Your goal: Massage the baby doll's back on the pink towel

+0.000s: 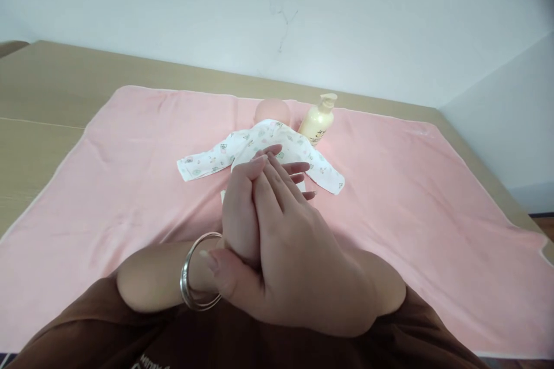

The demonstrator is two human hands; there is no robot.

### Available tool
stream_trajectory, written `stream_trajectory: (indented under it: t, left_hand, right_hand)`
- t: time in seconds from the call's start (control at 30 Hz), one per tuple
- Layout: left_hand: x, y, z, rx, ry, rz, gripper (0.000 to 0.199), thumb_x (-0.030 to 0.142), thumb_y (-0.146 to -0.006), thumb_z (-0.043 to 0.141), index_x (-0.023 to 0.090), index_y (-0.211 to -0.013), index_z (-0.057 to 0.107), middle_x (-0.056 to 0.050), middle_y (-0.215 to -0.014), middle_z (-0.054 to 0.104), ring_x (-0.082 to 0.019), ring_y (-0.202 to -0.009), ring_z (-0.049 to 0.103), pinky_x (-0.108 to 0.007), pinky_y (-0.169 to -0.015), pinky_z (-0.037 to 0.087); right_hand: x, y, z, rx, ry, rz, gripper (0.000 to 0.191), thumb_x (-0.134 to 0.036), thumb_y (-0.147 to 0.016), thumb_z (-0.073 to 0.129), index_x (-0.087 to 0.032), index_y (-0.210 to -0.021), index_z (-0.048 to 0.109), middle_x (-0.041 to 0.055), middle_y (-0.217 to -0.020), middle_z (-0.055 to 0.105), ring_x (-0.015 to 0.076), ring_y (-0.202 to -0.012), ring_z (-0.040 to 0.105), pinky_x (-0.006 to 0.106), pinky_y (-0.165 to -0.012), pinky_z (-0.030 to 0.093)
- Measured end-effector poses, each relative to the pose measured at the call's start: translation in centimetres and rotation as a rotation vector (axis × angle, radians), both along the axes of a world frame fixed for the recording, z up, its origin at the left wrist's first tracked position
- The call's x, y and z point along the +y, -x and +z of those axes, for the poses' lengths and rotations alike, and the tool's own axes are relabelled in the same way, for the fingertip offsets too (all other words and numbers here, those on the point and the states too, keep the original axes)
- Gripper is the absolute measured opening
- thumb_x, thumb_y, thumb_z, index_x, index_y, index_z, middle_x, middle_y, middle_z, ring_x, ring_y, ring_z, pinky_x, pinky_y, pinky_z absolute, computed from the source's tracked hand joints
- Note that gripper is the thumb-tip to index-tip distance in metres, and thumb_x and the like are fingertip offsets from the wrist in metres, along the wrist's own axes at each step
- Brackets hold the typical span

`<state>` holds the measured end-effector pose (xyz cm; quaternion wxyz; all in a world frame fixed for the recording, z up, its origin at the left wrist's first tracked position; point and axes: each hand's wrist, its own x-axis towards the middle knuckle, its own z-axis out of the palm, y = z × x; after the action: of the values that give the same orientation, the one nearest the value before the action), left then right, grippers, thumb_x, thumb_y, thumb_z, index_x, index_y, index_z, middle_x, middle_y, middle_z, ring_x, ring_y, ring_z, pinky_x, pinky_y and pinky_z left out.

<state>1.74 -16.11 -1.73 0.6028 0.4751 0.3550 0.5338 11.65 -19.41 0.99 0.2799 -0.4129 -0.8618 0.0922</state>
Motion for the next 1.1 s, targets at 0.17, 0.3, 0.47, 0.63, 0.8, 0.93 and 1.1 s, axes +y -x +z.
stream_trajectory:
  t: [0.17,0.3,0.47,0.63,0.8,0.93,1.1]
  left_hand:
    - [1.2,-0.7,-0.2,-0.229,0.269,0.011,0.040,0.054,-0.100,0.047,0.025,-0.125,0.060,-0.008,-0.111,0.077,-0.028,-0.113,0.075,-0.041,-0.083,0.070]
    - [2.3,-1.1,-0.8,-0.265,0.322,-0.007,0.039,0.051,-0.095,0.052,0.023,-0.121,0.061,-0.009,-0.099,0.076,-0.026,-0.104,0.075,-0.037,-0.073,0.067]
    - [3.5,-1.5,-0.8,-0.294,0.322,0.002,0.033,0.041,-0.091,0.051,0.022,-0.117,0.061,-0.004,-0.089,0.074,-0.018,-0.090,0.073,-0.030,-0.075,0.063]
    - [4.3,-0.9,-0.7,-0.167,0.192,0.038,0.030,0.041,-0.089,0.052,0.021,-0.110,0.061,-0.003,-0.085,0.073,-0.019,-0.086,0.071,-0.032,-0.077,0.061]
    - [6.5,-0.2,-1.7,0.046,0.025,0.061,0.029,0.045,-0.090,0.054,0.022,-0.107,0.061,-0.005,-0.094,0.070,-0.021,-0.092,0.070,-0.036,-0.079,0.060]
    - [10.1,0.9,-4.3,0.391,-0.210,0.296,0.035,0.037,-0.094,0.049,0.025,-0.126,0.056,-0.006,-0.111,0.070,-0.023,-0.111,0.066,-0.041,-0.102,0.055]
    - [13.9,2.2,-8.7,0.698,-0.312,0.486,0.046,0.032,-0.092,0.048,0.021,-0.135,0.052,-0.012,-0.132,0.066,-0.027,-0.127,0.061,-0.048,-0.115,0.047]
  right_hand:
    - [1.0,0.3,-1.7,0.028,-0.034,-0.055,0.080,-0.063,-0.103,0.039,0.004,-0.143,0.052,0.0302,-0.150,0.053,0.0410,-0.155,0.036,0.063,-0.126,0.040]
    - [2.0,0.1,-3.2,0.042,-0.065,-0.109,0.089,-0.066,-0.102,0.038,0.012,-0.145,0.046,0.0346,-0.154,0.046,0.0431,-0.155,0.033,0.065,-0.121,0.044]
    - [3.3,-0.3,-3.7,0.054,-0.048,-0.078,0.084,-0.063,-0.103,0.040,0.011,-0.142,0.048,0.0352,-0.152,0.048,0.0418,-0.154,0.036,0.065,-0.122,0.042]
    - [4.4,-0.7,-3.7,0.153,-0.038,0.018,0.072,-0.057,-0.103,0.046,0.003,-0.141,0.050,0.0293,-0.147,0.055,0.0355,-0.149,0.045,0.057,-0.122,0.046]
    - [5.8,-1.7,-3.8,0.152,-0.001,0.057,0.064,-0.051,-0.101,0.053,-0.003,-0.144,0.049,0.0243,-0.148,0.056,0.0318,-0.152,0.043,0.053,-0.125,0.045]
    - [7.6,-2.1,-5.1,0.054,0.122,0.013,0.060,-0.047,-0.106,0.042,-0.007,-0.151,0.046,0.0198,-0.161,0.045,0.0298,-0.159,0.031,0.055,-0.128,0.039]
    - [9.9,-1.3,-8.3,-0.130,0.143,-0.116,0.058,-0.037,-0.107,0.035,-0.003,-0.153,0.047,0.0188,-0.167,0.036,0.0322,-0.161,0.025,0.058,-0.133,0.023]
